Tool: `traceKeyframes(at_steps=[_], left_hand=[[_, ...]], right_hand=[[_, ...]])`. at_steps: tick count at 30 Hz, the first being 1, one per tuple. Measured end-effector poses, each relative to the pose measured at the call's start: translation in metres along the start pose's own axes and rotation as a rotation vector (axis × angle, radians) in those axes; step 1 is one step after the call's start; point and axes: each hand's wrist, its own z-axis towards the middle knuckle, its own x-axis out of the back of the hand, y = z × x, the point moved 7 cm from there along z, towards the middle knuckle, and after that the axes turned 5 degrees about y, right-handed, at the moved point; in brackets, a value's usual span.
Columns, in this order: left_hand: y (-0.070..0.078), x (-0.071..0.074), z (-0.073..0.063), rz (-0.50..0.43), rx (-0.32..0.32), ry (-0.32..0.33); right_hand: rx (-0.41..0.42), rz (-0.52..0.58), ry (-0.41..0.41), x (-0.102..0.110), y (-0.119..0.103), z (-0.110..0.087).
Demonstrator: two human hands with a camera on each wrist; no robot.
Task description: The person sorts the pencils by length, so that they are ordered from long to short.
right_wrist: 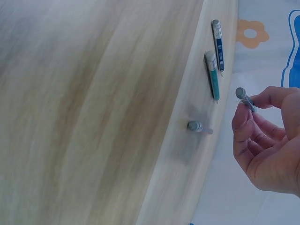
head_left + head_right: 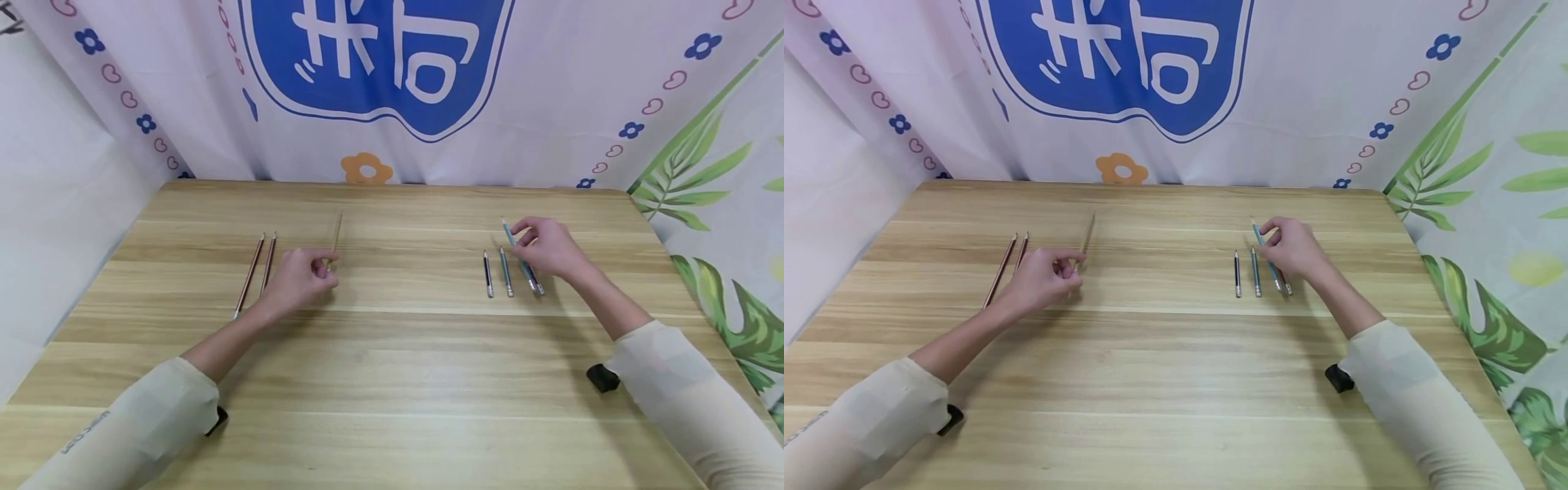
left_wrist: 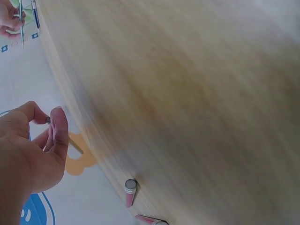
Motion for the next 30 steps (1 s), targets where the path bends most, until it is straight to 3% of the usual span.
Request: traceKeyframes(at_steps=[15, 30], left_hand=[[-0.007, 0.01, -0.007, 0.02, -0.004, 0.0], [-0.019, 0.017, -0.015, 0.055, 0.04, -0.03]], right_hand=[[0.069, 0.019, 0.007, -0.012, -0.019, 0.004], [0.088, 0.011, 0.008, -0.019, -0.028, 0.007]])
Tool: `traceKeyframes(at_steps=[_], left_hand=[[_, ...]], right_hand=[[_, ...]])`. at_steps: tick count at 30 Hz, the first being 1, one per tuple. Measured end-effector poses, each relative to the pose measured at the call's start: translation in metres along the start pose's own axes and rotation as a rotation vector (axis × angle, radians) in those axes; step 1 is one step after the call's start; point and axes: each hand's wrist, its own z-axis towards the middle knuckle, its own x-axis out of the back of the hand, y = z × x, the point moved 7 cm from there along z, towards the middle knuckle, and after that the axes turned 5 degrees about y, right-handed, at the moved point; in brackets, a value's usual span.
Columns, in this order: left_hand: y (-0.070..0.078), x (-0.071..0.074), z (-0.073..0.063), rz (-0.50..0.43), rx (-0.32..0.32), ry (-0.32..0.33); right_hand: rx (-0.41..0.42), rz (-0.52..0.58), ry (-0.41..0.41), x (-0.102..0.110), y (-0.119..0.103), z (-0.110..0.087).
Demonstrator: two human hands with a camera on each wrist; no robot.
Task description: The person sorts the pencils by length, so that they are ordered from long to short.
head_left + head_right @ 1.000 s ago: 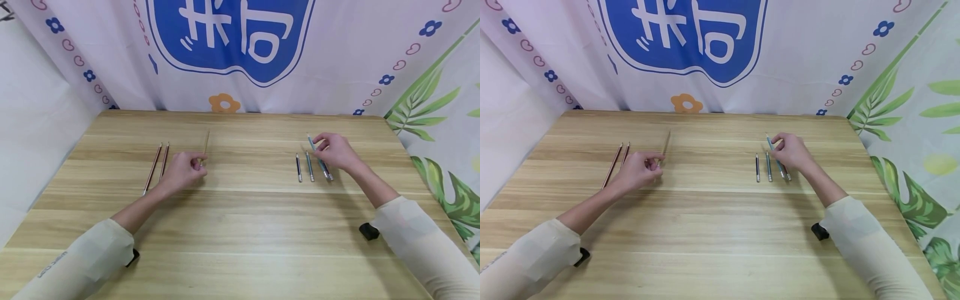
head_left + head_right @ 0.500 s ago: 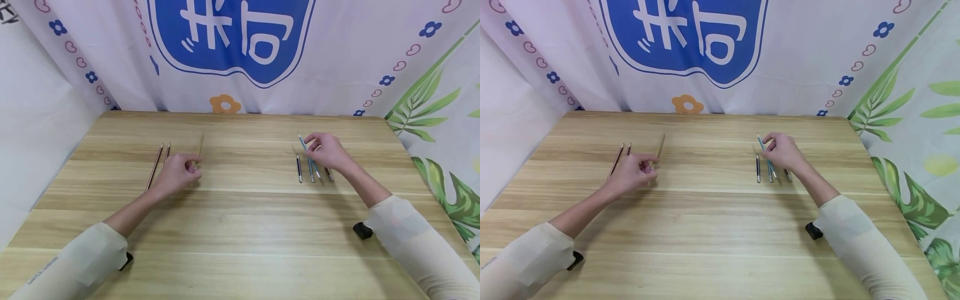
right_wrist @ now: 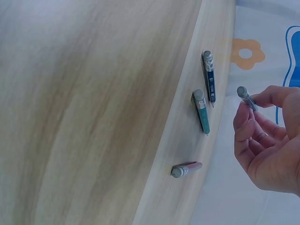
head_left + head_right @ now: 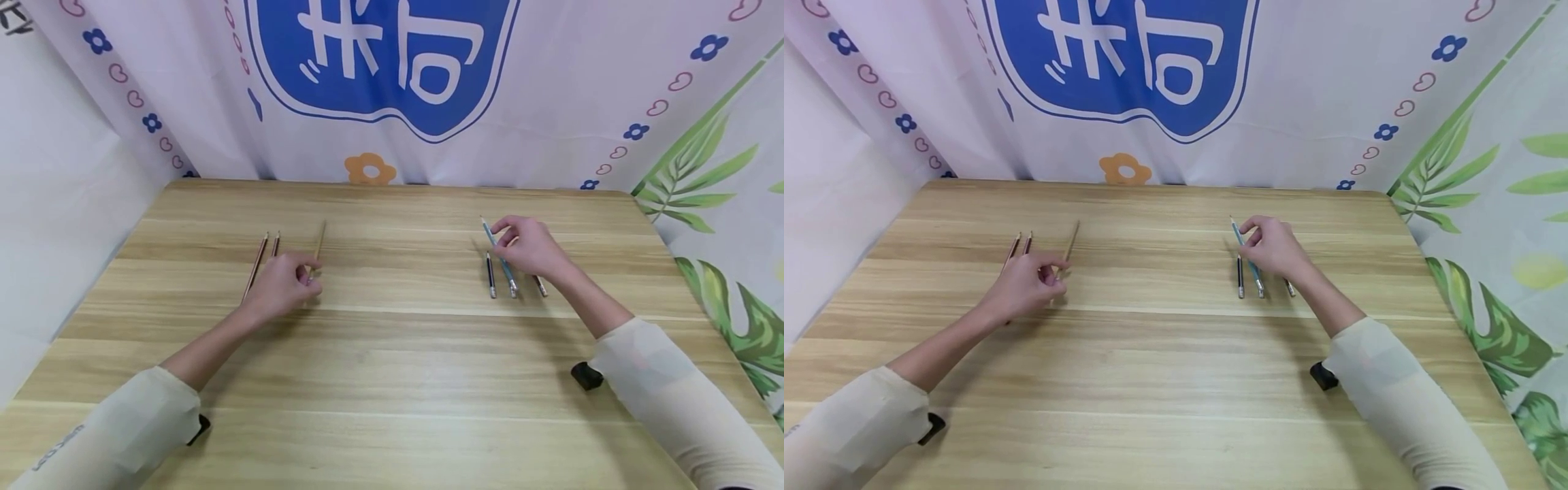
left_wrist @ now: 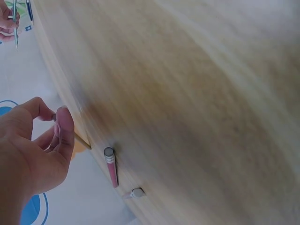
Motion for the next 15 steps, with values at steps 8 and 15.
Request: traceKeyframes(at_steps=[8, 15], left_hand=[[-0.0021, 0.0027, -0.0017, 0.027, 0.027, -0.057], [-0.0036, 0.0033, -0.0043, 0.055, 0.057, -0.112]], right_hand=[[0.006, 0.005, 0.003, -0.0013, -0.0019, 0.0017], [0.003, 0.005, 0.003, -0.0016, -0.0019, 0.002]])
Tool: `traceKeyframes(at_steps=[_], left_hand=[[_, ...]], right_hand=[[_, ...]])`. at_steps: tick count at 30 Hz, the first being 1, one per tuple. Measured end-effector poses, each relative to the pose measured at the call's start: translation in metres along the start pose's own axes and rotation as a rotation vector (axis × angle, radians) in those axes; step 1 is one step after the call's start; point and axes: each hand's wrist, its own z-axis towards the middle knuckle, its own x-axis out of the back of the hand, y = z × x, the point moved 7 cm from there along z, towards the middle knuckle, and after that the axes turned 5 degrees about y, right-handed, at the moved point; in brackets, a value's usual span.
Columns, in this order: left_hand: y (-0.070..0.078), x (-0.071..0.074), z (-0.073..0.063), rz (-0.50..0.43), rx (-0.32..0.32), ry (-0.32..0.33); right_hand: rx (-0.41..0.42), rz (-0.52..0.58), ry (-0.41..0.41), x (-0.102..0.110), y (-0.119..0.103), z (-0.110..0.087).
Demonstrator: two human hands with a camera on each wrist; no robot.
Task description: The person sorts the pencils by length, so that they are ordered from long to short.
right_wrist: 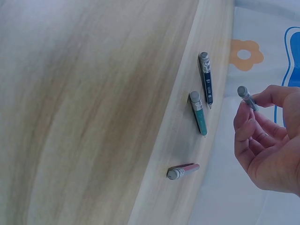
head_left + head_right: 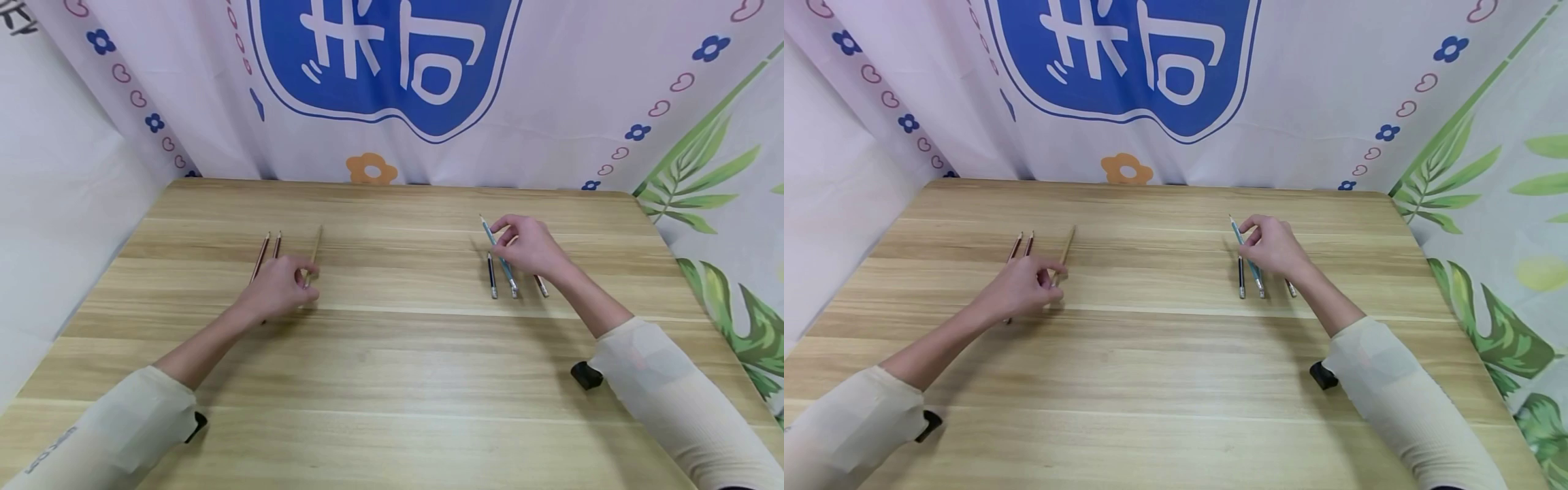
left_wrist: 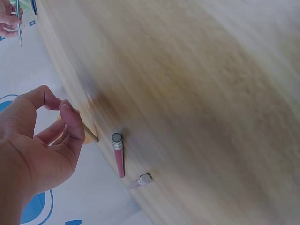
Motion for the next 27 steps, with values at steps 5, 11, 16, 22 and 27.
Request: traceKeyframes(at_steps=[5, 11, 16, 22, 27], left_hand=[[0.0012, 0.0005, -0.0011, 0.042, -0.051, 0.024], [0.0033, 0.0014, -0.0023, 0.071, -0.107, 0.058], [0.0032, 0.0028, -0.0029, 0.084, -0.13, 0.077], [0.0011, 0.004, -0.0046, 0.11, -0.14, 0.092], [0.0, 0.0054, -0.007, 0.124, -0.139, 0.097]], right_hand=[[-0.002, -0.001, -0.004, -0.0006, 0.0003, 0.0008], [0.002, -0.004, -0.004, -0.0006, -0.0002, 0.0009], [0.004, 0.001, -0.005, -0.0016, -0.0023, 0.0012], [0.012, 0.006, -0.006, -0.0019, -0.0061, 0.0014], [0.009, 0.0, -0.007, -0.0026, -0.0072, 0.0018]])
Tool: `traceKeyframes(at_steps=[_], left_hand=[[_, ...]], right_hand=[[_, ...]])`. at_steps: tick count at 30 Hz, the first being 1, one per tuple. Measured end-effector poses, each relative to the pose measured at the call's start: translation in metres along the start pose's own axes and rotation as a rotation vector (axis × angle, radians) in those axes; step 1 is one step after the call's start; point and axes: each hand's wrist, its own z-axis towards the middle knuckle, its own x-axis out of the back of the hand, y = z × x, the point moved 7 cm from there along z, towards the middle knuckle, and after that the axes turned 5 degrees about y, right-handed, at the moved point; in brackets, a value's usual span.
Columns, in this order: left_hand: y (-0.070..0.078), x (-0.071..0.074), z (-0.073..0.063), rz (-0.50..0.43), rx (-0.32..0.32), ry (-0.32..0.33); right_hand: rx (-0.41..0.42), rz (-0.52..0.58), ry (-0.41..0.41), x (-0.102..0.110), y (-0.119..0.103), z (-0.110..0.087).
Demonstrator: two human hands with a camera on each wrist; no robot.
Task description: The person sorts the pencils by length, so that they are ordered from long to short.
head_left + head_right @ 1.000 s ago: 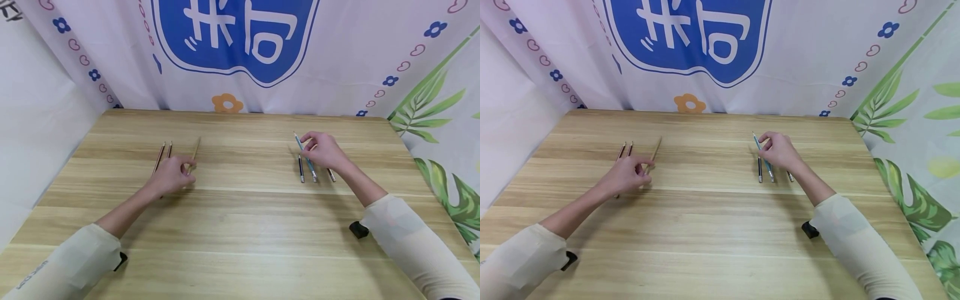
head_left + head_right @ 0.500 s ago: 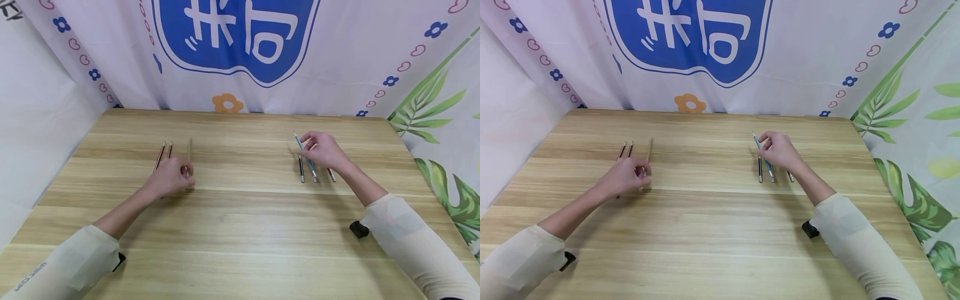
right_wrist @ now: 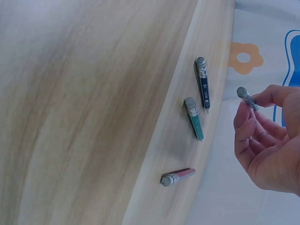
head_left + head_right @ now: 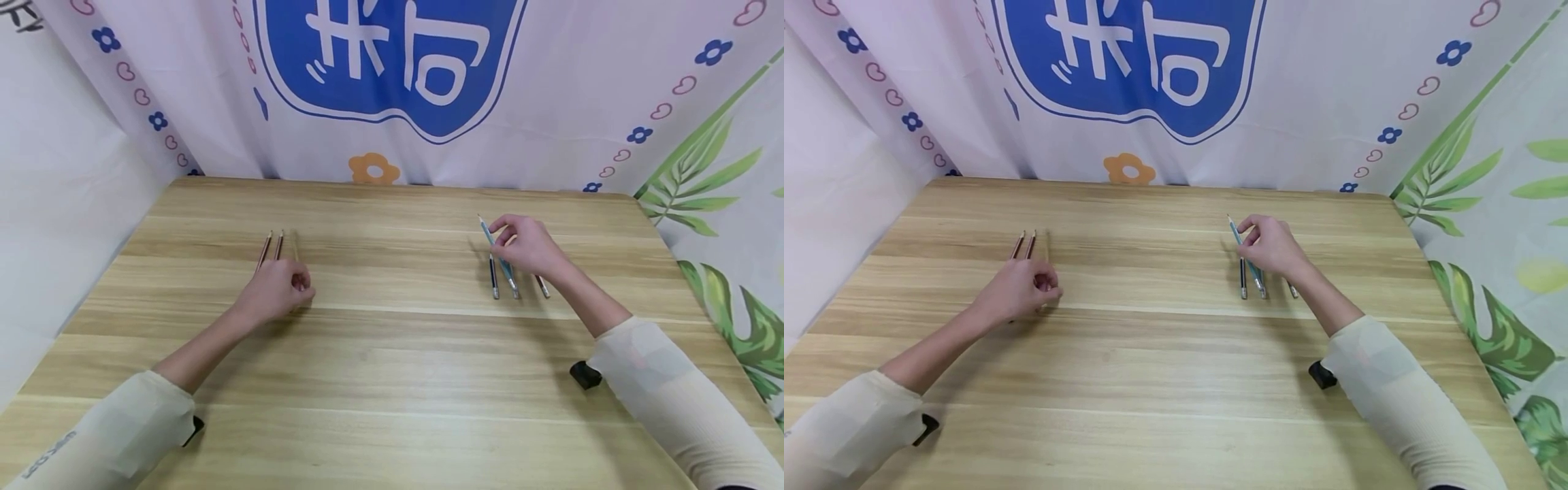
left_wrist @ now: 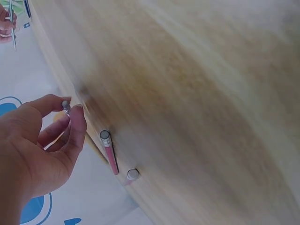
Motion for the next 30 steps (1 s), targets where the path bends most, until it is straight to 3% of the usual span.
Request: traceKeyframes(at_steps=[10, 30], left_hand=[[-0.003, 0.003, -0.006, -0.02, 0.029, -0.034], [0.0, -0.002, -0.006, 0.024, 0.076, -0.242]], right_hand=[[-0.02, 0.036, -0.031, -0.006, -0.001, 0.0], [0.042, 0.073, -0.044, -0.024, -0.023, 0.008]])
